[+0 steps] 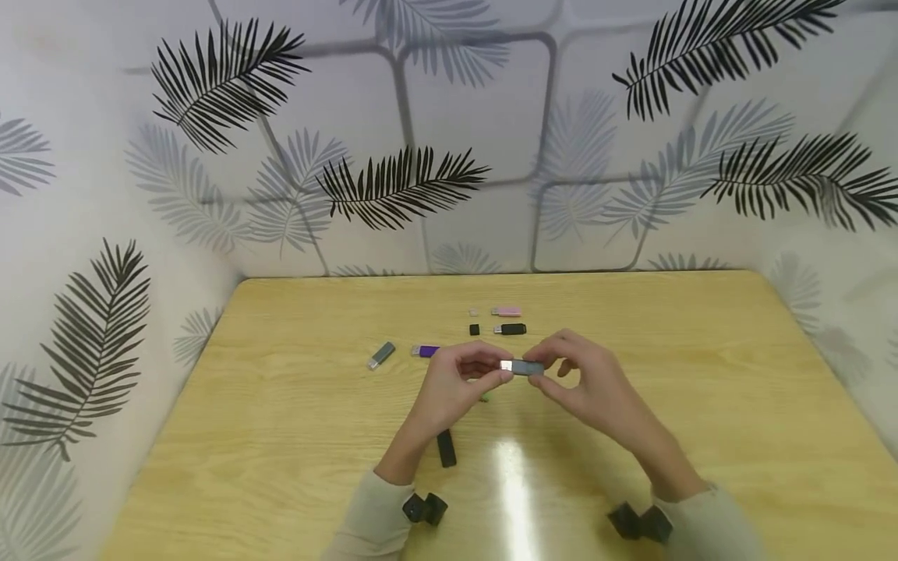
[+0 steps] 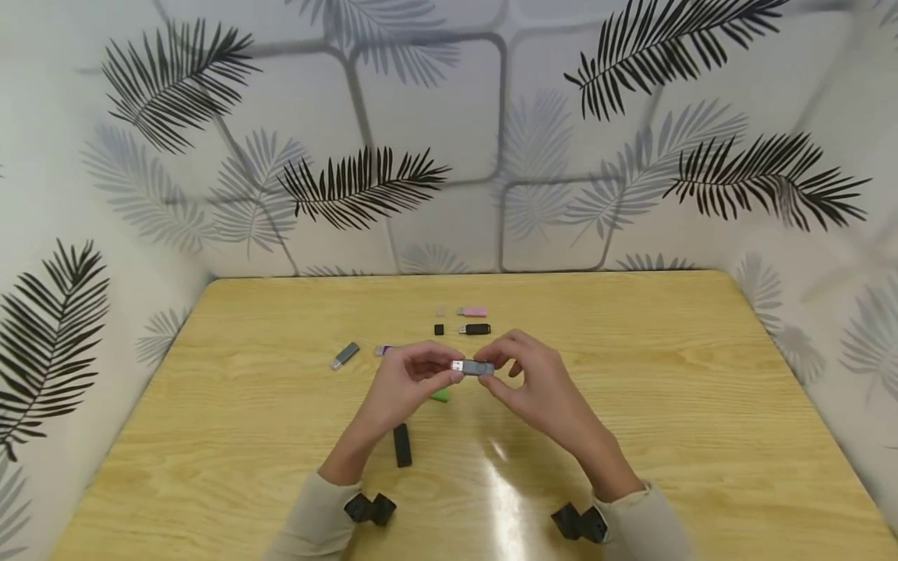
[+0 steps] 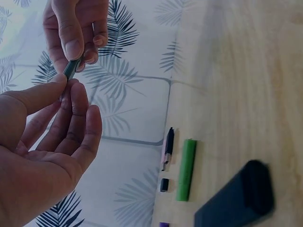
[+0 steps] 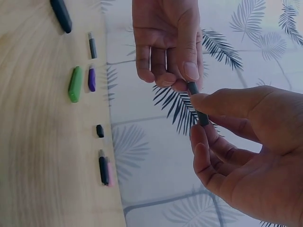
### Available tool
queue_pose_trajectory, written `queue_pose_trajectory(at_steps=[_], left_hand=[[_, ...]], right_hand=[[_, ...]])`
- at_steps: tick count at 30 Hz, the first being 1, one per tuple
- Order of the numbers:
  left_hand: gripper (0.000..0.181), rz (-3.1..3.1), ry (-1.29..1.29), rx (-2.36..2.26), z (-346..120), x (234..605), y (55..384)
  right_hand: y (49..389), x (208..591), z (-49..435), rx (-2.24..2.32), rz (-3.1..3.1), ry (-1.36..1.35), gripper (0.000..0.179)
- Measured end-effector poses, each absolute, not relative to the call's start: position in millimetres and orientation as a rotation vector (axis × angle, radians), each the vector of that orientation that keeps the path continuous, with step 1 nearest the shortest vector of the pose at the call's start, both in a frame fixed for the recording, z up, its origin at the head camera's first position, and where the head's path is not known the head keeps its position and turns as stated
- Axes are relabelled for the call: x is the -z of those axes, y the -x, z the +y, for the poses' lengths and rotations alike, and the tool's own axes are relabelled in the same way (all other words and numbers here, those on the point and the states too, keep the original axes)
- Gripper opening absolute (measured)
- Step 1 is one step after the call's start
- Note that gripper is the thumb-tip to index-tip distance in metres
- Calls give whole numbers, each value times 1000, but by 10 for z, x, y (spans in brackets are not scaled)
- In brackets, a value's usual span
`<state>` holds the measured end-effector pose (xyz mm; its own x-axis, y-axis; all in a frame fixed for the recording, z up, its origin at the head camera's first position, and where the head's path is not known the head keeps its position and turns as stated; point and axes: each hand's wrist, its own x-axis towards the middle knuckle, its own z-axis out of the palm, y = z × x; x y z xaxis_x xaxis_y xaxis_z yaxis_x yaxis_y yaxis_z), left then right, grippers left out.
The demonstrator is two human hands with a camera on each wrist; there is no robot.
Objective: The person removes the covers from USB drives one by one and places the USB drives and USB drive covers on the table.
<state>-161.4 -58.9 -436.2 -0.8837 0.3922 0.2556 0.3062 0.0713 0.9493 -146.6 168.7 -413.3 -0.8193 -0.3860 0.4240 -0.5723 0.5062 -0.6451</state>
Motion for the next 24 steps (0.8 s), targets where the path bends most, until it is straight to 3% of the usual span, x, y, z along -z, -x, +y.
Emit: queue_pose_trajectory(at_steps=[24], left_hand=[[16, 2233, -913, -2053, -749, 4058, 1793]], right_hand=[[1691, 3869, 1581, -1271, -2380, -939, 29]])
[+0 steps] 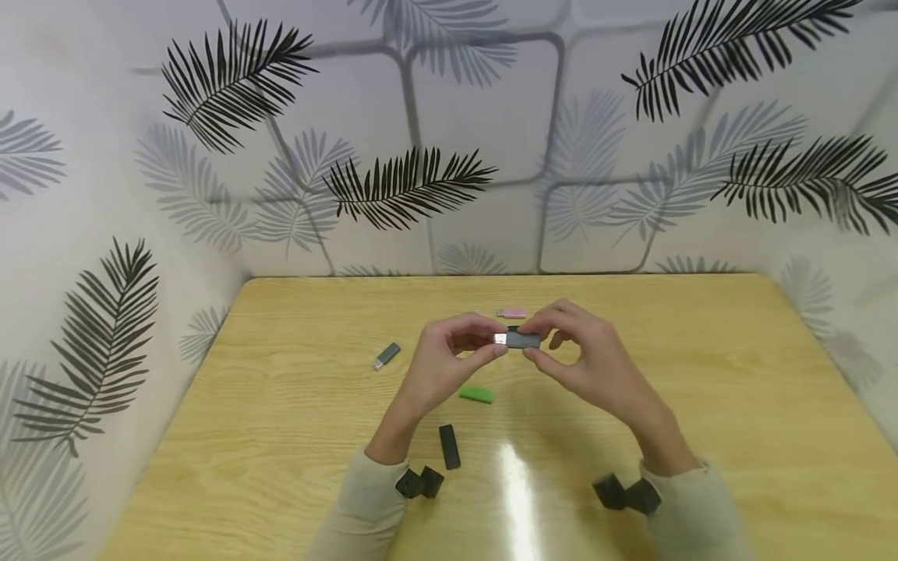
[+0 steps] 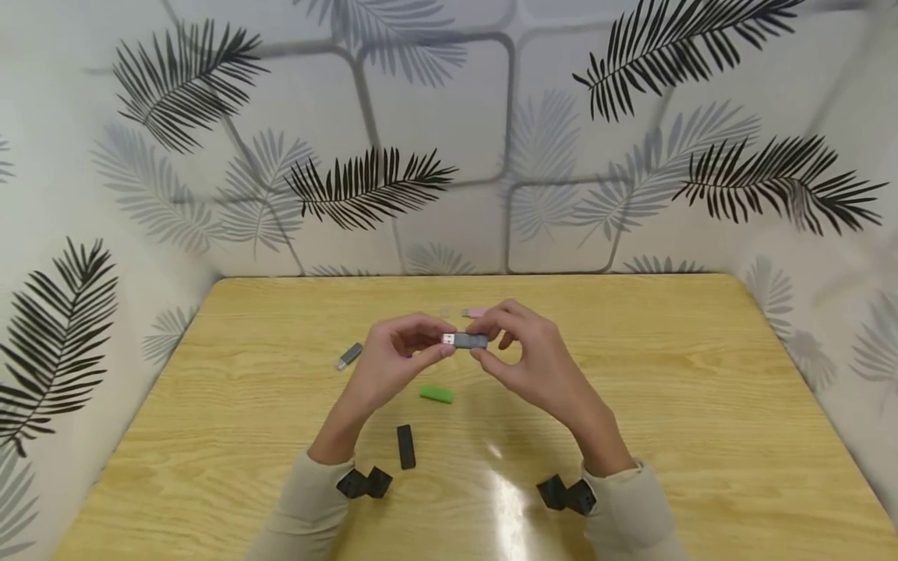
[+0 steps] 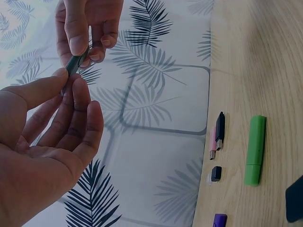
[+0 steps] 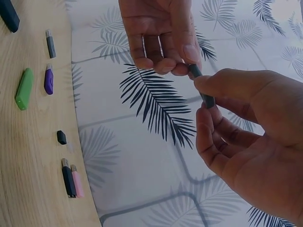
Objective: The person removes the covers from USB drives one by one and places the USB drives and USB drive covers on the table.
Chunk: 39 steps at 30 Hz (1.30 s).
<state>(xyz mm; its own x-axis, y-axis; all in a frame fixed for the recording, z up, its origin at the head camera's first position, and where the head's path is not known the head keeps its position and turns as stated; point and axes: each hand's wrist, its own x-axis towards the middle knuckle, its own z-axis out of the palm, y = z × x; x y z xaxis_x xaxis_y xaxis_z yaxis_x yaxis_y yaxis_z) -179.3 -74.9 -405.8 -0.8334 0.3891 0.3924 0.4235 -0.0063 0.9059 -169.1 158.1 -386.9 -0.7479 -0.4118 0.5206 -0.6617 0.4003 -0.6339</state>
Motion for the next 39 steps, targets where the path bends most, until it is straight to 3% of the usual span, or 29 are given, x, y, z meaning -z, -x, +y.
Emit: queue_pose_trajectory(at_steps=[39], left_hand=[[16, -2228, 927, 1975, -773, 4042, 1706]], right_hand=[[1657, 3873, 1650, -1374, -2331, -1042, 28]])
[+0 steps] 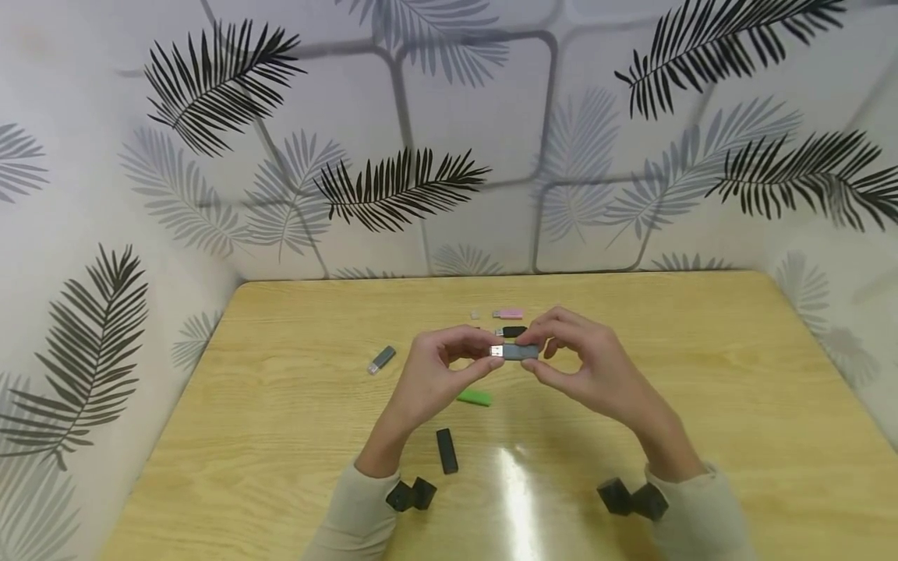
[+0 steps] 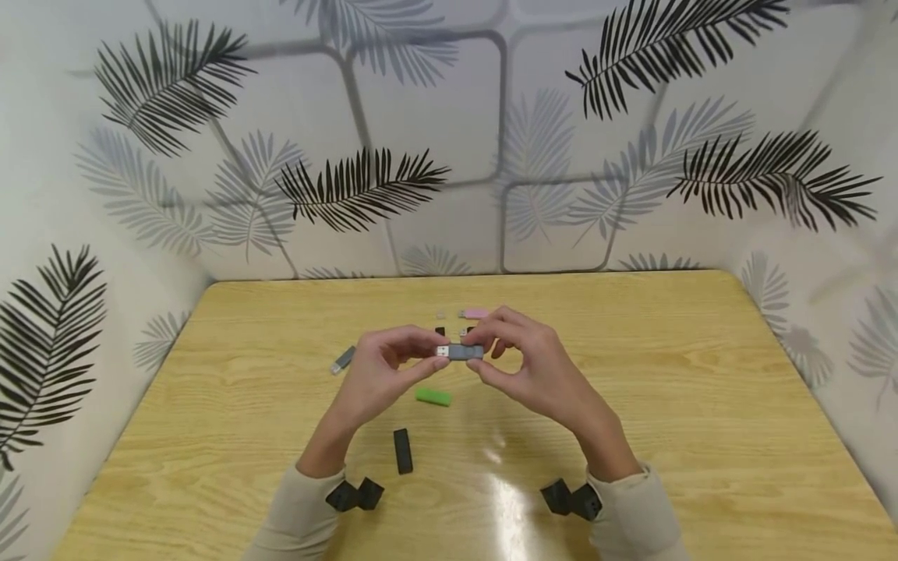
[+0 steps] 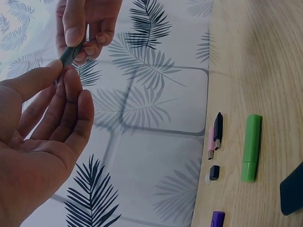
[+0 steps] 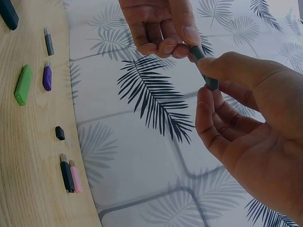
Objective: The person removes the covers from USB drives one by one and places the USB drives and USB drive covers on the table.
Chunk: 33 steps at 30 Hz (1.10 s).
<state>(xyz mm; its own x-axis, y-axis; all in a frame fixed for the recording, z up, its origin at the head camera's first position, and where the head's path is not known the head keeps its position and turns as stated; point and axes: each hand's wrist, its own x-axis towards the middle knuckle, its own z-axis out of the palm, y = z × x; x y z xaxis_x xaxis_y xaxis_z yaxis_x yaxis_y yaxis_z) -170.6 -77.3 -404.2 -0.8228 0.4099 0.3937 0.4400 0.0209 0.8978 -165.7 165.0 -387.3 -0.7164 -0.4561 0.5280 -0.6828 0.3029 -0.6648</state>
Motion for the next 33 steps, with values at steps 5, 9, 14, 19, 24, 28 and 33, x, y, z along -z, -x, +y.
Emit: queue_pose_trajectory(at_steps=[5, 9, 14, 19, 24, 28, 33], left_hand=[[16, -2210, 945, 1978, -779, 4039, 1715], [16, -2203, 951, 1992, -782, 4030, 1711], [17, -2201, 963, 1993, -785, 4012, 1703], [16, -2195, 967, 2011, -802, 3988, 1694], [16, -2190, 958, 2012, -924, 3963, 1730], [18, -2114, 912, 2031, -1173, 3942, 1770], [21, -2115, 888, 2067, -1300, 3962, 1830]], right_hand=[[1658, 3860, 1663, -1359, -2326, -1060, 29], [1653, 3854, 1672, -1347, -2330, -1070, 28], [1644, 3844, 1683, -1338, -2323, -1078, 30], [1636, 3829, 1680, -1330, -2320, -1086, 28], [1656, 3816, 1788, -1338, -2299, -1085, 30], [1647, 3800, 1975, -1447, -2226, -1054, 40], [1668, 3791, 2033, -1503, -2219, -1047, 37]])
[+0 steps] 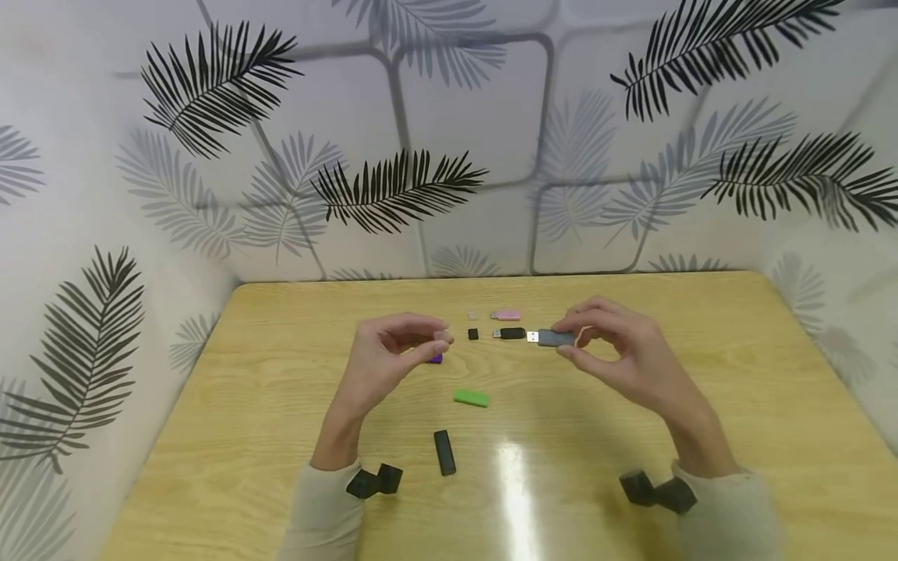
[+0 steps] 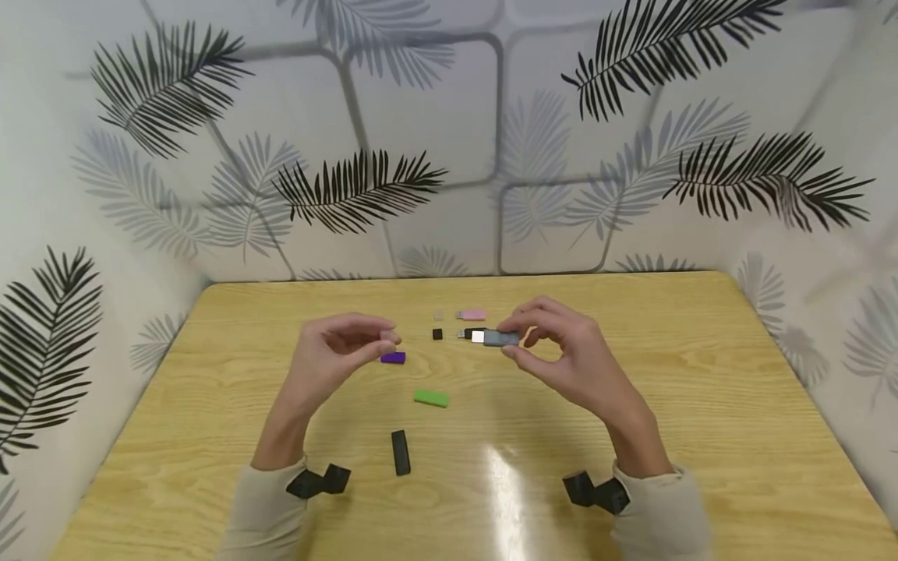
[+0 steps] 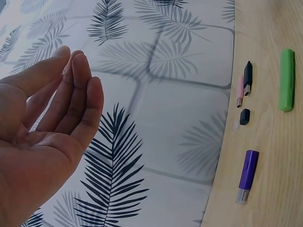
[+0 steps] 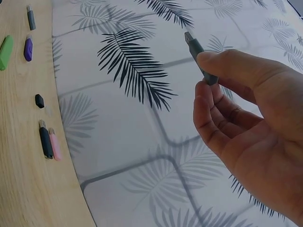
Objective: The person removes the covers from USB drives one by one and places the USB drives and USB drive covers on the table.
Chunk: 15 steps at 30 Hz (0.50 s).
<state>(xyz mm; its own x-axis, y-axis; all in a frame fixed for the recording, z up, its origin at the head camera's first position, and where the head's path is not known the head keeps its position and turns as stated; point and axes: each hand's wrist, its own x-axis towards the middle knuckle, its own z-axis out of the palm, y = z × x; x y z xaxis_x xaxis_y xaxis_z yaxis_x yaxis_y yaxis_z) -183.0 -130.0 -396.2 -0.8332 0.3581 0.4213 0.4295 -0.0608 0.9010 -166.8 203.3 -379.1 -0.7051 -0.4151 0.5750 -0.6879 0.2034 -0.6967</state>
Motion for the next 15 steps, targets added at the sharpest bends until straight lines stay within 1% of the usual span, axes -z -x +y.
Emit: queue_pose_trajectory(at_steps=[8, 15], left_hand=[[21, -2222, 807, 2049, -1232, 4028, 1857], [21, -2279, 727, 1980, -1180, 4135, 1902]], right_hand=[[1713, 3844, 2016, -1456, -2225, -1004, 37], [1784, 3958, 2035, -1457, -2273, -952, 32]])
